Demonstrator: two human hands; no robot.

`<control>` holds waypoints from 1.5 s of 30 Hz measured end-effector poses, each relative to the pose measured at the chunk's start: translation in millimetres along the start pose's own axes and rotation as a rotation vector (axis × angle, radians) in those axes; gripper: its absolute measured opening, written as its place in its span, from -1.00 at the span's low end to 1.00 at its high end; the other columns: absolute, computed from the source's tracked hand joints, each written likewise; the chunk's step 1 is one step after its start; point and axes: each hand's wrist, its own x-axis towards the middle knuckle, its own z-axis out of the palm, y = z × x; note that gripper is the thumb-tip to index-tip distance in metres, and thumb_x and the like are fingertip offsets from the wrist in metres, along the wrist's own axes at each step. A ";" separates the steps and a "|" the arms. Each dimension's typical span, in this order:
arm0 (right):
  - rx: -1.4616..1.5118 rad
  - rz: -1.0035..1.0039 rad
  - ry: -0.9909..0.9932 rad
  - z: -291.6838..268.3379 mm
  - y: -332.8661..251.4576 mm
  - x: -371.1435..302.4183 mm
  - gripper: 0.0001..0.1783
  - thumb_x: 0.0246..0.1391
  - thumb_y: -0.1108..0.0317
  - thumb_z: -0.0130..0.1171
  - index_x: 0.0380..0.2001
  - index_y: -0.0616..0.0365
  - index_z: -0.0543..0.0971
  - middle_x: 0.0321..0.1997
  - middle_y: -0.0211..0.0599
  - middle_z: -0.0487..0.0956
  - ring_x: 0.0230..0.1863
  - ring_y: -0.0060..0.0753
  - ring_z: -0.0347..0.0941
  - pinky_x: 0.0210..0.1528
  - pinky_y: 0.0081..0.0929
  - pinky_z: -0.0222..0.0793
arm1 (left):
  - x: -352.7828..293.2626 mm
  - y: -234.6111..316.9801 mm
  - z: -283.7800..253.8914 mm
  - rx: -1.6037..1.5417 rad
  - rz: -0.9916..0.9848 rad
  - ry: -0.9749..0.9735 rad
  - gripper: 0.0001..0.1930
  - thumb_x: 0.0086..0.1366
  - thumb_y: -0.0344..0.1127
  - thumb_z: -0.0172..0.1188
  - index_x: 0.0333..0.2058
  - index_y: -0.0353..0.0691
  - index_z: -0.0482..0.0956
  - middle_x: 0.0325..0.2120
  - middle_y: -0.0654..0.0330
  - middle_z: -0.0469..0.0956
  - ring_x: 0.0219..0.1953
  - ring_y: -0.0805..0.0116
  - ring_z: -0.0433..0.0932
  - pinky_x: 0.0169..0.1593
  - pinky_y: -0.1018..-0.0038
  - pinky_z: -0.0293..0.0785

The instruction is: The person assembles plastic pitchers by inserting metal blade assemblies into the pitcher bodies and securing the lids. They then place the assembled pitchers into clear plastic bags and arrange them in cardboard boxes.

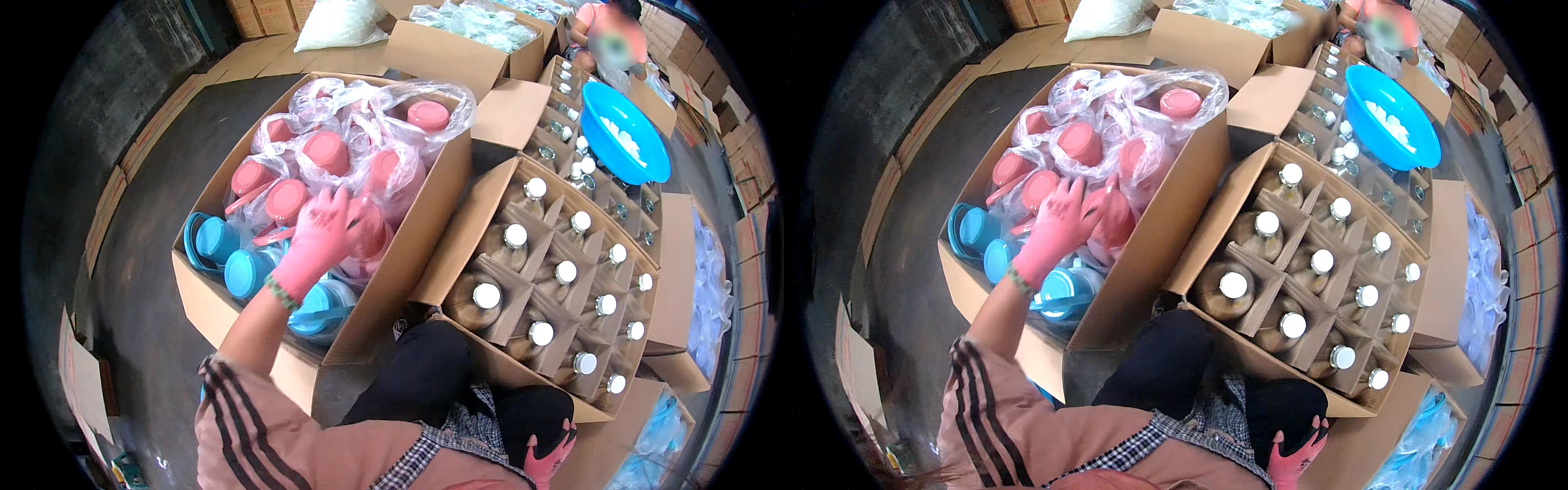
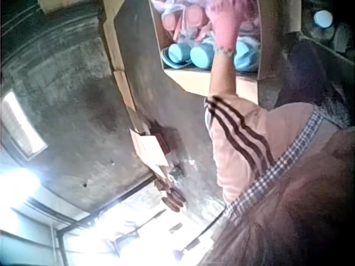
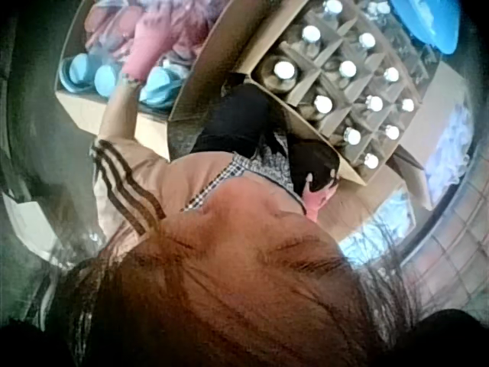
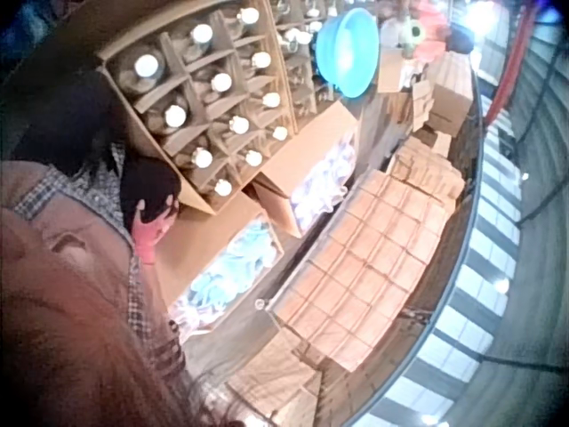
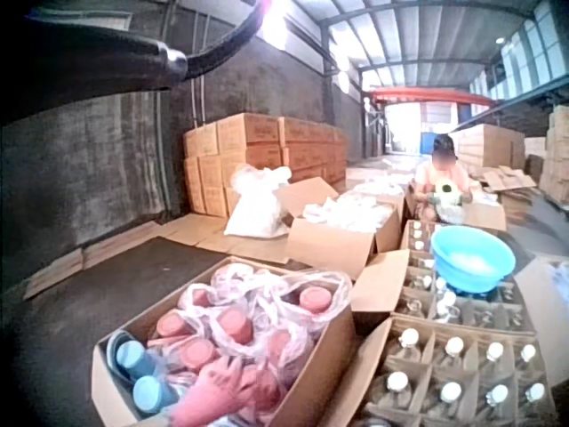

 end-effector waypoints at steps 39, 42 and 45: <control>0.987 -0.463 0.094 -97.7 -102.6 77.5 -0.05 -0.51 0.34 0.35 0.03 0.20 0.09 0.01 -0.13 0.23 0.05 -0.26 0.17 0.05 -0.38 0.10 | -36.3 272.8 -335.5 -1.856 1.278 0.422 -0.83 0.22 -0.40 -0.22 -0.46 -0.31 0.33 -0.47 0.21 0.35 -0.34 0.43 0.34 -0.16 0.57 0.24; 0.814 -0.520 -0.071 -61.1 -87.5 60.0 -0.06 -0.51 0.17 0.36 0.00 0.26 0.13 -0.04 -0.06 0.29 -0.02 -0.15 0.24 0.02 -0.34 0.14 | -58.5 287.6 -304.4 -2.423 0.913 -0.072 -0.82 0.23 -0.40 -0.23 -0.51 -0.30 0.29 -0.50 0.21 0.29 -0.37 0.39 0.30 -0.12 0.46 0.22; 0.887 -0.607 -0.086 -10.2 -85.8 38.5 0.07 -0.52 0.05 0.34 0.07 0.25 0.05 0.03 0.02 0.21 0.08 -0.06 0.13 0.09 -0.33 0.06 | -51.9 274.4 -262.2 -2.438 1.225 -0.419 -0.85 0.22 -0.26 -0.22 -0.40 -0.17 0.29 -0.47 0.25 0.25 -0.23 0.31 0.26 0.00 0.29 0.09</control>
